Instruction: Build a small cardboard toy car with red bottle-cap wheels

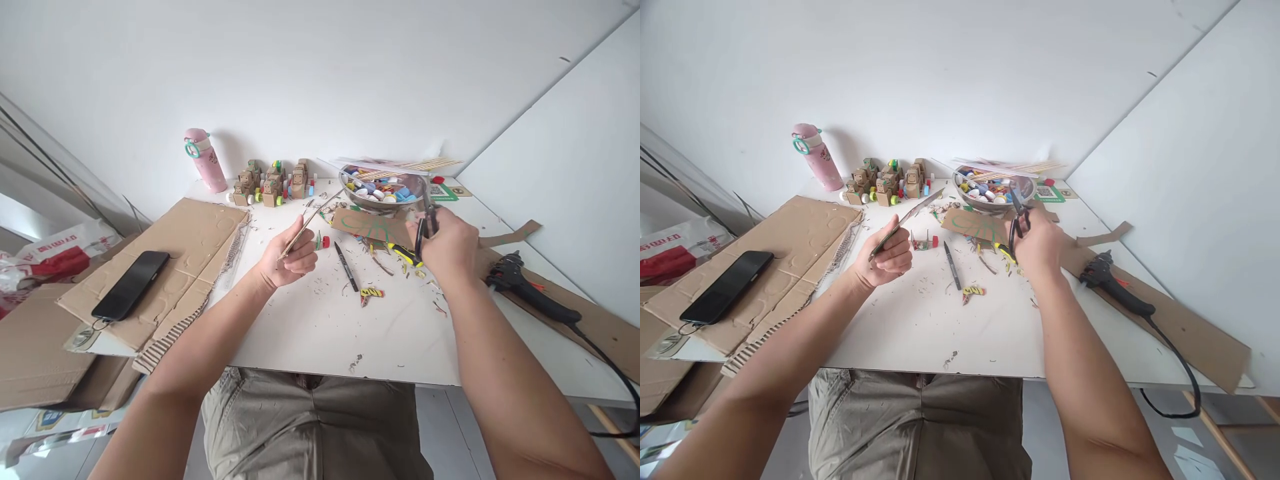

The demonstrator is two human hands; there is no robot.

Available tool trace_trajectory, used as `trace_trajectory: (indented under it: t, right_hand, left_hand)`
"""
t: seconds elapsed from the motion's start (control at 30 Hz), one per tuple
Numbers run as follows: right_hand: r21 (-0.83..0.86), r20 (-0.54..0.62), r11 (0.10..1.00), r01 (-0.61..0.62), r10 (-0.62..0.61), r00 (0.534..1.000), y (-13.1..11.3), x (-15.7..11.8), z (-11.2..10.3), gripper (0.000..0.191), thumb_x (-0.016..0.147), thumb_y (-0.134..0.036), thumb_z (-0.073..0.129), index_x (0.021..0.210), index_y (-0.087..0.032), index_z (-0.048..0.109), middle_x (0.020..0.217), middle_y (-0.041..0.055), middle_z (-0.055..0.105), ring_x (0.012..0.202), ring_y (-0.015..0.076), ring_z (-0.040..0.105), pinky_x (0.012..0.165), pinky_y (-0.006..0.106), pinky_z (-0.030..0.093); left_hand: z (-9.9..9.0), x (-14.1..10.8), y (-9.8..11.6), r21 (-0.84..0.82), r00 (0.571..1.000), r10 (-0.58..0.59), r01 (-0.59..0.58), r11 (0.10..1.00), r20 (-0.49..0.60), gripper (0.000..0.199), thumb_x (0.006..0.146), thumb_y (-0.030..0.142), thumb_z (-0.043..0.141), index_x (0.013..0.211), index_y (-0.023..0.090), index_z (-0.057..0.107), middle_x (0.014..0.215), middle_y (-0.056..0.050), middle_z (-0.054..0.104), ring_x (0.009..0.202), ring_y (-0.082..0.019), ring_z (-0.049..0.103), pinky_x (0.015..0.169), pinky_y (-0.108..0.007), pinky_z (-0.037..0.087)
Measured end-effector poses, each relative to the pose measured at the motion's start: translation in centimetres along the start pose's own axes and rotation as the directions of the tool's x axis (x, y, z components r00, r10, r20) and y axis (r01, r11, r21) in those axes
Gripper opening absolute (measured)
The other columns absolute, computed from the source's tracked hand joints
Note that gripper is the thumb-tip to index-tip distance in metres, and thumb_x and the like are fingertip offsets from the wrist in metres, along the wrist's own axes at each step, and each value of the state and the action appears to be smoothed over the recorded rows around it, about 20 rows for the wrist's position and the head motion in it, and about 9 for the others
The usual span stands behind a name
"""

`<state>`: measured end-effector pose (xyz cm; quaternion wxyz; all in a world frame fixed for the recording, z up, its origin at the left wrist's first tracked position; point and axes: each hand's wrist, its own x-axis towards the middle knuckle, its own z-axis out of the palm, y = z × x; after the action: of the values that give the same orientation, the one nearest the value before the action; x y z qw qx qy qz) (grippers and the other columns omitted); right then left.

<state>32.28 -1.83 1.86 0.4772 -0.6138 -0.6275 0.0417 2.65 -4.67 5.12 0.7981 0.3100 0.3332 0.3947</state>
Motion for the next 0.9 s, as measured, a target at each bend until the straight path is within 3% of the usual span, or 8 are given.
trace_trajectory:
  t: [0.13,0.27,0.37,0.5,0.6,0.73,0.83,0.9]
  right_hand:
    - [0.213,0.023,0.957,0.200,-0.209,0.978,-3.8,-2.6,1.2,0.017,0.089,-0.044,0.073,0.084,-0.030,0.064,0.109,0.0134,0.081,0.083,0.0318,0.076,0.085,0.051,0.060]
    - [0.289,0.162,0.885,0.364,-0.420,0.893,-5.5,-4.2,1.8,0.014,0.090,-0.040,0.070,0.081,-0.030,0.068,0.093,0.0115,0.080,0.079,0.0315,0.075,0.084,0.050,0.060]
    - [0.235,0.288,0.906,0.351,-0.410,0.865,-5.5,-4.5,2.0,0.021,0.086,-0.042,0.072,0.071,-0.030,0.063,0.073,0.0084,0.072,0.074,0.0309,0.071,0.075,0.045,0.057]
    - [0.271,0.324,0.955,0.119,-0.207,0.923,-5.7,-4.4,2.5,0.038,0.085,-0.057,0.074,0.070,-0.029,0.054,0.068,0.0057,0.068,0.066,0.0266,0.066,0.069,0.041,0.055]
    - [0.325,0.340,0.946,0.001,-0.118,0.933,-6.1,-4.6,2.8,0.040,0.083,-0.060,0.072,0.069,-0.029,0.051,0.064,0.0036,0.067,0.063,0.0246,0.065,0.066,0.038,0.054]
    - [0.380,0.427,0.924,-0.027,-0.150,0.892,-6.2,-4.9,3.1,0.030,0.086,-0.049,0.067,0.068,-0.027,0.058,0.057,0.0018,0.065,0.058,0.0230,0.065,0.062,0.036,0.053]
    - [0.362,0.479,0.932,-0.028,-0.160,0.863,-5.7,-4.5,3.0,0.024,0.087,-0.047,0.069,0.075,-0.026,0.066,0.060,0.0018,0.069,0.057,0.0236,0.068,0.062,0.036,0.055]
    - [0.239,0.474,0.971,0.000,-0.117,0.873,-4.7,-3.7,2.6,0.026,0.086,-0.050,0.074,0.076,-0.027,0.069,0.064,0.0035,0.072,0.056,0.0239,0.068,0.056,0.035,0.052]
  left_hand:
    - [0.6,-0.1,-0.5,0.087,0.992,-0.126,0.128,0.988,-0.029,0.072,0.110,0.058,0.049,0.050,0.023,0.028,0.032,0.007,0.017,0.026,-0.008,0.021,0.032,-0.020,0.023]
    - [0.8,0.2,-2.1,0.216,0.966,-0.247,0.225,0.950,0.081,0.055,0.103,0.047,0.064,0.057,0.022,0.049,0.033,0.008,0.028,0.025,-0.008,0.022,0.031,-0.019,0.022]
    - [0.4,0.4,-3.0,0.304,0.939,-0.248,0.171,0.937,0.237,0.057,0.093,0.053,0.076,0.054,0.021,0.049,0.035,0.006,0.037,0.026,-0.007,0.027,0.032,-0.020,0.023]
    - [-0.3,0.8,-3.3,0.420,0.979,0.095,-0.164,0.892,0.181,0.068,0.089,0.070,0.073,0.049,0.022,0.047,0.039,0.002,0.045,0.034,-0.008,0.040,0.039,-0.022,0.035]
    - [-0.7,1.3,-3.4,0.578,0.898,0.429,-0.401,0.711,0.096,0.052,0.077,0.066,0.088,0.070,0.020,0.064,0.068,-0.001,0.069,0.051,-0.010,0.058,0.046,-0.021,0.043]
    - [-1.2,2.1,-4.3,0.746,0.834,0.507,-0.477,0.465,0.217,0.048,0.076,0.065,0.089,0.082,0.021,0.070,0.082,-0.002,0.074,0.069,-0.014,0.067,0.053,-0.023,0.050]
    - [-2.1,2.6,-4.5,0.758,0.801,0.571,-0.483,0.439,0.180,0.048,0.080,0.066,0.085,0.075,0.022,0.067,0.068,0.001,0.069,0.061,-0.013,0.063,0.054,-0.026,0.053]
    - [-3.0,2.9,-3.8,0.731,0.733,0.675,-0.508,0.456,0.088,0.048,0.078,0.064,0.088,0.074,0.022,0.066,0.068,0.001,0.070,0.059,-0.013,0.063,0.055,-0.026,0.055]
